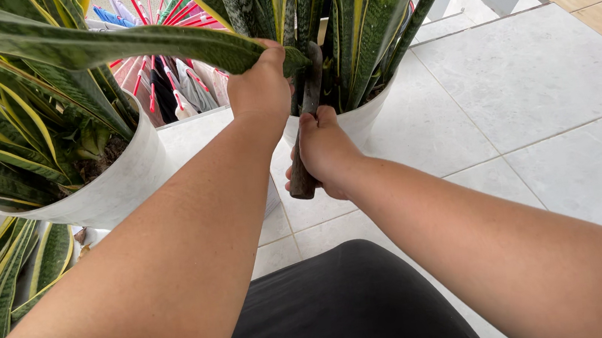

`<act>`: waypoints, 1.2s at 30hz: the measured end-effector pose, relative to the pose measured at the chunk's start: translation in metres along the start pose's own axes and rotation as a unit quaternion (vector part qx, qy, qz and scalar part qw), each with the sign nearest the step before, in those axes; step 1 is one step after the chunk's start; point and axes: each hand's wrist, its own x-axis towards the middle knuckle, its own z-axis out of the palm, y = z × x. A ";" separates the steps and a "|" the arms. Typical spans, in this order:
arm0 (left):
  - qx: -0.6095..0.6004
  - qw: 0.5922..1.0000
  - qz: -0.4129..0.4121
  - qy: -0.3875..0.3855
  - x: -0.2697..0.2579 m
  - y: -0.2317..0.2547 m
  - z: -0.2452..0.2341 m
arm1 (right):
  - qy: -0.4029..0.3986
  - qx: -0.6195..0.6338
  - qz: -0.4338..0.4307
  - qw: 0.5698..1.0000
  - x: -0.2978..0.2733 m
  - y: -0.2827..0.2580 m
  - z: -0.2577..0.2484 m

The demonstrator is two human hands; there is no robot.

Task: The person uses a knife to cut the leaves of a snake plant at the base. The person holds the leaves with one hand and cuts them with the other, placing the cut leaves on the floor.

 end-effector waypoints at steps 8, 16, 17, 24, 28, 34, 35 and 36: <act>-0.022 1.000 -0.001 0.018 -0.027 0.005 0.004 | -0.005 0.075 0.020 0.997 0.051 -0.016 0.005; -0.089 0.995 -0.033 0.025 -0.033 0.014 -0.052 | 0.023 0.061 -0.010 0.998 0.036 -0.002 0.026; -0.080 0.995 -0.049 0.042 -0.038 0.014 -0.066 | 0.023 0.063 -0.018 0.998 0.023 0.012 0.033; -0.164 0.966 -0.118 0.164 -0.104 0.012 -0.168 | -0.088 -0.164 -0.037 0.982 -0.063 0.077 0.060; -0.248 0.905 -0.202 0.281 -0.130 0.010 -0.223 | -0.147 -0.227 -0.034 0.962 -0.079 0.072 0.096; -0.376 0.801 -0.241 0.398 -0.152 -0.025 -0.318 | -0.225 -0.300 0.009 0.927 -0.094 0.064 0.172; -0.392 0.787 -0.240 0.412 -0.153 -0.035 -0.334 | -0.237 -0.312 0.024 0.920 -0.096 0.065 0.185; -0.408 0.772 -0.239 0.425 -0.153 -0.044 -0.350 | -0.249 -0.324 0.038 0.912 -0.097 0.066 0.197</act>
